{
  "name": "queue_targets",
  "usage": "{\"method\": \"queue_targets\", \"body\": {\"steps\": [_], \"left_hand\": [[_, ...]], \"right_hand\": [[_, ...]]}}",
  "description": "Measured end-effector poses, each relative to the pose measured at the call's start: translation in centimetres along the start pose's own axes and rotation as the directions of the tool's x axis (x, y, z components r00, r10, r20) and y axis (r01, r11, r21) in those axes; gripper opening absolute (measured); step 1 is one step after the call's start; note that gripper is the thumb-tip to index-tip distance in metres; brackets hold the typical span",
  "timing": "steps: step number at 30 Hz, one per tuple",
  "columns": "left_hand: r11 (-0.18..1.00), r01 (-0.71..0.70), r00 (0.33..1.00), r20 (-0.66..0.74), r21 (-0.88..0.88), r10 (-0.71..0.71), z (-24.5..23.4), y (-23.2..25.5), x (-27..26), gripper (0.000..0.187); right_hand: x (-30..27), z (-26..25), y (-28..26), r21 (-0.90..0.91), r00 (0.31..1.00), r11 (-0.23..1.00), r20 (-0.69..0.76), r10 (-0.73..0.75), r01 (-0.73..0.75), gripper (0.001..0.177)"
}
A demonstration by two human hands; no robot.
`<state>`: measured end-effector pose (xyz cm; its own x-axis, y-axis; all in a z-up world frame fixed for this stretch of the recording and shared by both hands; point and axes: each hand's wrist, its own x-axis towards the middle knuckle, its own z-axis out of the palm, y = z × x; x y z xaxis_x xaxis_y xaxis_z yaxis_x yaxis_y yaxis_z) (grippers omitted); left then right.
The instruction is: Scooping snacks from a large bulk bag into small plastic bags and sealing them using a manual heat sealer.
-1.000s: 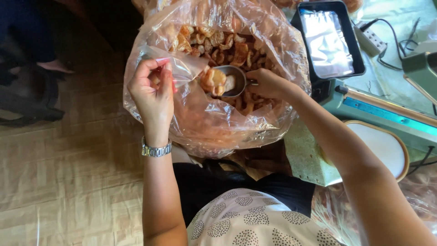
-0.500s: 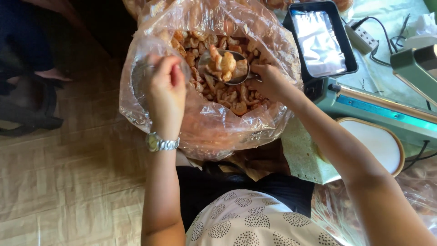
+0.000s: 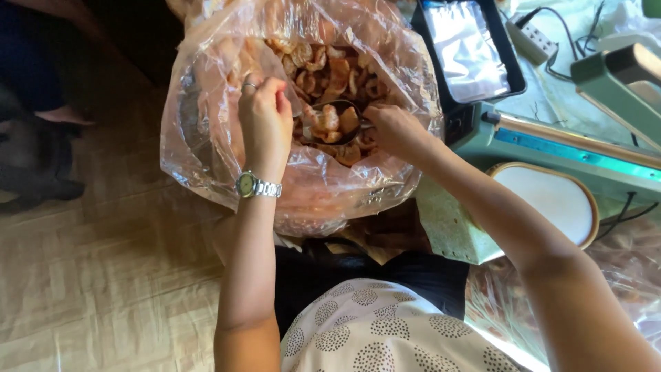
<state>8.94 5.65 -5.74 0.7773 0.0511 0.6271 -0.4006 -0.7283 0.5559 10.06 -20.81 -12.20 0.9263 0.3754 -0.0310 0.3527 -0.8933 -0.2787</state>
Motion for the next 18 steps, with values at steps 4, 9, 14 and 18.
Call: {"method": "queue_targets", "body": {"steps": [4, 9, 14, 18], "left_hand": [[1.000, 0.005, 0.999, -0.049, -0.002, -0.006, -1.8, -0.7, -0.4, 0.017], [0.997, 0.048, 0.998, -0.048, -0.060, -0.050, -5.5, -0.3, -0.9, 0.016], [0.988, 0.091, 0.994, -0.041, -0.127, -0.097, -5.2, -1.5, -1.5, 0.015], [0.989, 0.087, 0.995, -0.033, -0.118, -0.092, -4.5, -1.6, -1.2, 0.014]], "right_hand": [[1.8, 2.2, -0.8, -0.175, 0.999, 0.984, -0.012, -0.045, 0.042, 0.016], [4.4, 5.4, 0.2, -0.277, 1.000, 0.961, -0.001, -0.022, 0.021, 0.015], [5.4, 1.0, -5.5, -0.294, 0.848, 0.856, -0.202, -0.490, 0.425, 0.012], [6.8, 1.0, -7.7, -0.528, 0.701, 0.645, -0.123, -0.702, 0.553, 0.020]]}}
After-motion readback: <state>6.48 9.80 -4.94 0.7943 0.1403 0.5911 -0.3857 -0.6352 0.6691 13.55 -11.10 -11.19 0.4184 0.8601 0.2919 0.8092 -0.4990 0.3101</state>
